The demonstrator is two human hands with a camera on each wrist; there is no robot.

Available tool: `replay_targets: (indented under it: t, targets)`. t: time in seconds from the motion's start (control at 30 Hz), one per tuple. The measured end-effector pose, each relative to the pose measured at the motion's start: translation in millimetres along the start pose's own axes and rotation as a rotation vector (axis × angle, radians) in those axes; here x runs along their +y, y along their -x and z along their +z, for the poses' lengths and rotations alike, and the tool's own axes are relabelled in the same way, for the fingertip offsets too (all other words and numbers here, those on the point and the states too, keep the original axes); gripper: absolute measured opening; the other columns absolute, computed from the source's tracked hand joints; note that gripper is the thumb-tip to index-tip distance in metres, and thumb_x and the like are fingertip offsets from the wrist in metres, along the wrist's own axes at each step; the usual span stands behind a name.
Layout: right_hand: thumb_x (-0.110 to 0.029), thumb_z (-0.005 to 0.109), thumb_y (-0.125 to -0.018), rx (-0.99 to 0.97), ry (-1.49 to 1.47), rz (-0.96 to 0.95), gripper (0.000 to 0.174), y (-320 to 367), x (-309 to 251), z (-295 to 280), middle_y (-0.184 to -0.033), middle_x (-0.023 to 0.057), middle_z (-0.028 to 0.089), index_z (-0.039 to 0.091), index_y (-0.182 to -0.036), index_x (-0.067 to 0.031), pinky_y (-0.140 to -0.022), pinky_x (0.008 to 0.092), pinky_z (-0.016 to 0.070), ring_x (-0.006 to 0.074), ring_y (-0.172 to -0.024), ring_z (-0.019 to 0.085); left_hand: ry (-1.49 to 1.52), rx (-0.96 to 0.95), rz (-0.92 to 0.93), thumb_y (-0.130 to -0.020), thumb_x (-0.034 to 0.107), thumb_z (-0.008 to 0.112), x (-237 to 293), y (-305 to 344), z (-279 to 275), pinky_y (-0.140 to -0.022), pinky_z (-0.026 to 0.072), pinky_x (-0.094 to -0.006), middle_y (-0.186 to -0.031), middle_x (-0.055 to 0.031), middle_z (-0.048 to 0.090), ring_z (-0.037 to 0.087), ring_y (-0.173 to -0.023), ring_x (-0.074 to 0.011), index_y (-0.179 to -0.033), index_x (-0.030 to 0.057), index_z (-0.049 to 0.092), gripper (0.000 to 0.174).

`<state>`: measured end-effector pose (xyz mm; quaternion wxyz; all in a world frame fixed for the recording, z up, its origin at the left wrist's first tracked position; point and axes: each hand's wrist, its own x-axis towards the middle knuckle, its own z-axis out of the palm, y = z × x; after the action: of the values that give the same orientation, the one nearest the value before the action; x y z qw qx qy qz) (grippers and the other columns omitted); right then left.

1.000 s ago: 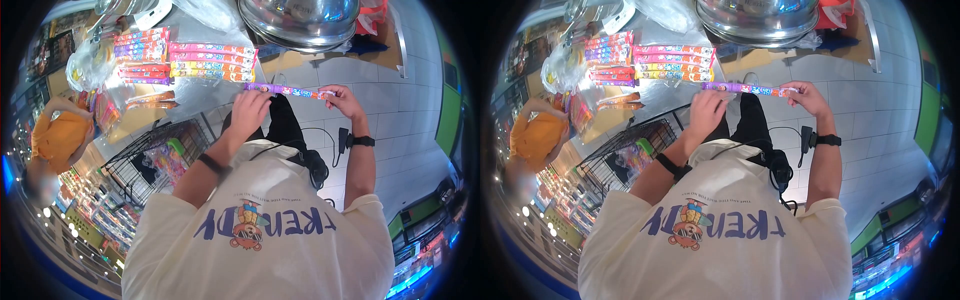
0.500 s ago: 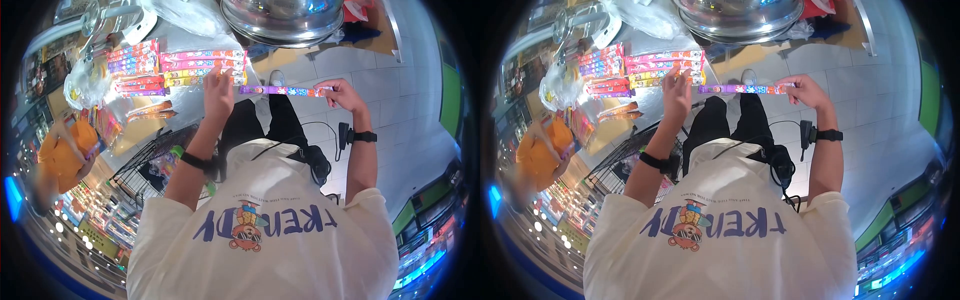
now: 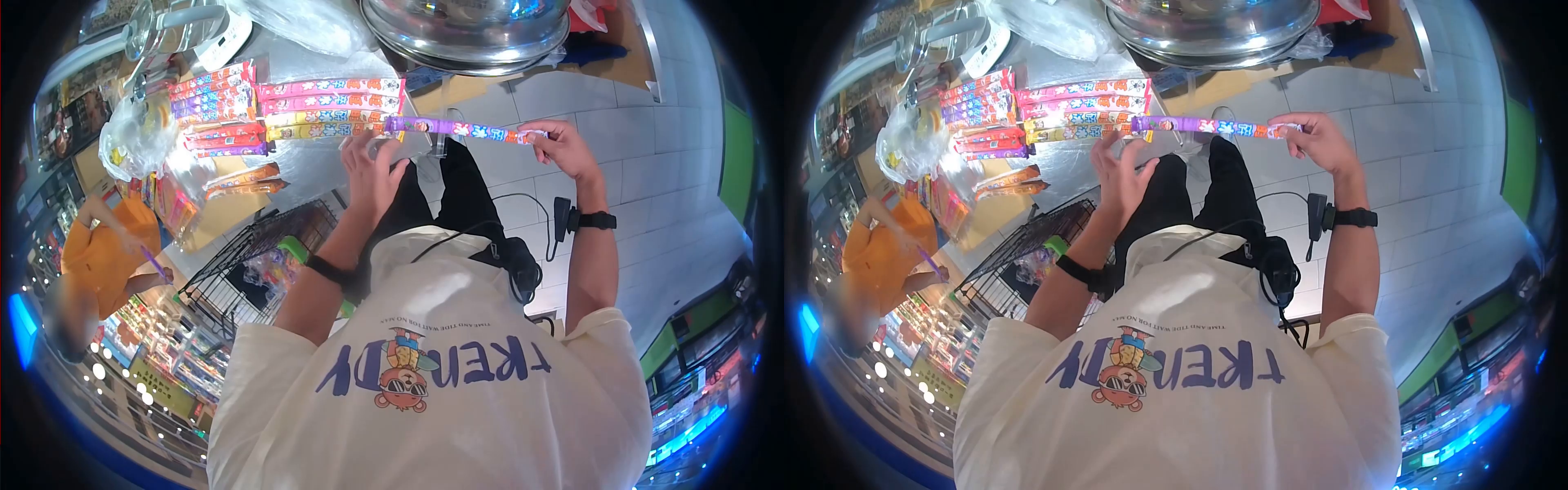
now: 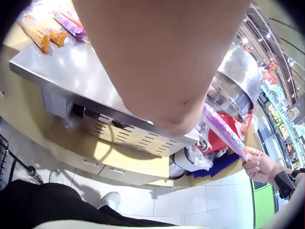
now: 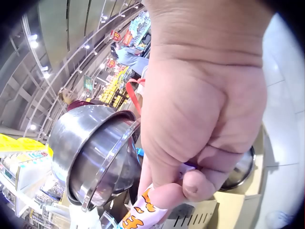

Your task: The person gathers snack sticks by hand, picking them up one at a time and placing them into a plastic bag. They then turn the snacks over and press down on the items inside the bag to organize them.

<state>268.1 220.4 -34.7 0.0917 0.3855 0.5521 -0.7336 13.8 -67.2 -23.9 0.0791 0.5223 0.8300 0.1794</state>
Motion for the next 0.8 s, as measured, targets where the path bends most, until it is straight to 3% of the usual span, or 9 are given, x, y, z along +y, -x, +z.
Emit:
replay_targets:
  t: [0.23,0.33,0.43,0.5,0.6,0.7,0.77,0.8]
  targets:
    - [-0.008,0.058,-0.098,-0.16,0.021,0.087,0.024,3.7,9.8,8.9,-0.06,-0.0023,0.054,0.071,-0.118,-0.0054,-0.049,0.023,0.0397,0.0054,-0.052,0.049,0.004,0.023,0.035,-0.075,0.015,0.084,2.1,14.5,5.9,-0.105,0.0336,-0.0508,-0.129,-0.0096,0.047,0.041,-0.124,-0.0364,-0.104,0.0143,0.067,0.033]
    - [-0.009,0.059,-0.099,-0.157,0.027,0.104,0.023,8.9,10.3,7.6,-0.06,-0.0029,0.053,0.071,-0.118,-0.0052,-0.048,0.0228,0.0393,0.0052,-0.051,0.048,0.019,0.024,0.042,-0.073,0.013,0.085,1.5,10.4,5.2,-0.106,0.0341,-0.0511,-0.131,-0.0092,0.048,0.041,-0.125,-0.0372,-0.112,0.0137,0.063,0.045]
    - [-0.01,0.06,-0.099,-0.164,0.049,0.097,0.023,13.1,5.1,4.8,-0.059,-0.0034,0.053,0.071,-0.118,-0.0054,-0.048,0.0226,0.0393,0.005,-0.051,0.048,0.144,0.096,0.007,-0.072,0.011,0.086,0.4,5.8,8.8,-0.106,0.0357,-0.052,-0.135,-0.0143,0.045,0.041,-0.127,-0.0402,-0.122,0.0101,0.054,0.06]
    - [-0.011,0.06,-0.099,-0.171,0.066,0.091,0.023,14.3,3.8,5.1,-0.059,-0.0035,0.052,0.071,-0.119,-0.0056,-0.048,0.0226,0.0394,0.0049,-0.051,0.049,0.262,0.101,-0.142,-0.071,0.008,0.087,2.2,8.1,10.1,-0.107,0.0373,-0.0522,-0.14,-0.0218,0.04,0.039,-0.13,-0.0438,-0.128,0.0077,0.046,0.071]
    - [-0.009,0.06,-0.099,-0.193,0.116,0.047,0.025,14.3,-1.5,9.8,-0.061,-0.0012,0.055,0.071,-0.122,-0.0061,-0.047,0.024,0.0392,0.0063,-0.05,0.049,0.268,0.049,-0.143,-0.071,0.008,0.088,2.0,8.4,9.1,-0.107,0.0382,-0.0512,-0.142,-0.0265,0.035,0.038,-0.131,-0.0451,-0.126,0.0053,0.047,0.069]
    - [-0.009,0.062,-0.098,-0.156,0.197,0.073,0.026,12.4,-4.1,22.1,-0.068,-0.0006,0.06,0.071,-0.123,-0.0087,-0.048,0.0243,0.0405,0.0061,-0.052,0.048,0.23,0.002,-0.098,-0.07,0.007,0.088,0.5,2.1,6.9,-0.107,0.0386,-0.051,-0.143,-0.0261,0.034,0.038,-0.129,-0.0452,-0.128,0.0065,0.047,0.071]
    - [-0.011,0.064,-0.097,-0.069,0.201,-0.456,0.026,2.0,18.6,33.7,-0.075,-0.0007,0.064,0.073,-0.121,-0.0106,-0.049,0.024,0.0405,0.0052,-0.055,0.046,0.238,-0.009,-0.092,-0.07,0.007,0.088,0.3,0.4,4.8,-0.106,0.0386,-0.051,-0.141,-0.0257,0.035,0.039,-0.129,-0.0454,-0.127,0.0067,0.048,0.07]
    - [-0.011,0.064,-0.097,-0.064,0.204,-0.459,0.026,3.2,17.7,32.4,-0.075,-0.0007,0.064,0.073,-0.121,-0.0106,-0.049,0.024,0.0405,0.0052,-0.055,0.046,0.244,-0.018,-0.091,-0.07,0.007,0.088,0.2,-0.1,4.7,-0.106,0.0387,-0.0511,-0.14,-0.0254,0.035,0.039,-0.129,-0.0456,-0.127,0.007,0.049,0.069]
